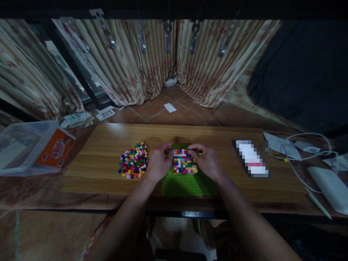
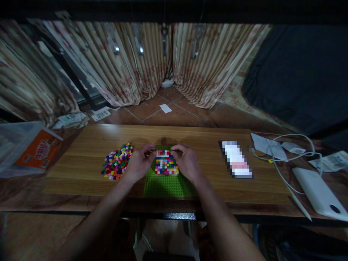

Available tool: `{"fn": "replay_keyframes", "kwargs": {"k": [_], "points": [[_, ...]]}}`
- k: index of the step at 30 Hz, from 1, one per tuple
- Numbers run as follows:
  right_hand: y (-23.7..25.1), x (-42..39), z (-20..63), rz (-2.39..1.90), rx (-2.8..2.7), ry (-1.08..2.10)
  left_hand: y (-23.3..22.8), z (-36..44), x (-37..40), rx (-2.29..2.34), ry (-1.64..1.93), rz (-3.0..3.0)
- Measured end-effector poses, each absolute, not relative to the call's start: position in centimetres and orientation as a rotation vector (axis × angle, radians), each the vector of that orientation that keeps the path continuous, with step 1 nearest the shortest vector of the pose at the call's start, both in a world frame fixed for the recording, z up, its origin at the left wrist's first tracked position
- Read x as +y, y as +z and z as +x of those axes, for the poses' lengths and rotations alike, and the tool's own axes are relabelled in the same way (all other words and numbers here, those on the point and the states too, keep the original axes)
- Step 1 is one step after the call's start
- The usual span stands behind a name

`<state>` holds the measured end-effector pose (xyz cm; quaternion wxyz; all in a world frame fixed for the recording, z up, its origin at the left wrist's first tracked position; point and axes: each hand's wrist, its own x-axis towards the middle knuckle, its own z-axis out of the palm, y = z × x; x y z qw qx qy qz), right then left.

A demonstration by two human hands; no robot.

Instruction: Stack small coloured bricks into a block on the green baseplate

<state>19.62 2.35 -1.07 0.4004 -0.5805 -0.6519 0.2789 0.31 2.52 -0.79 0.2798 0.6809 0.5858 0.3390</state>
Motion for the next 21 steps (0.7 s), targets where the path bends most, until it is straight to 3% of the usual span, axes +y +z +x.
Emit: {"fn": "replay_keyframes", "kwargs": {"k": [21], "points": [[-0.9,3.3,19.8,-1.489,-1.515,0.974,0.0,1.3,1.8,1.551,0.832,1.836]]}}
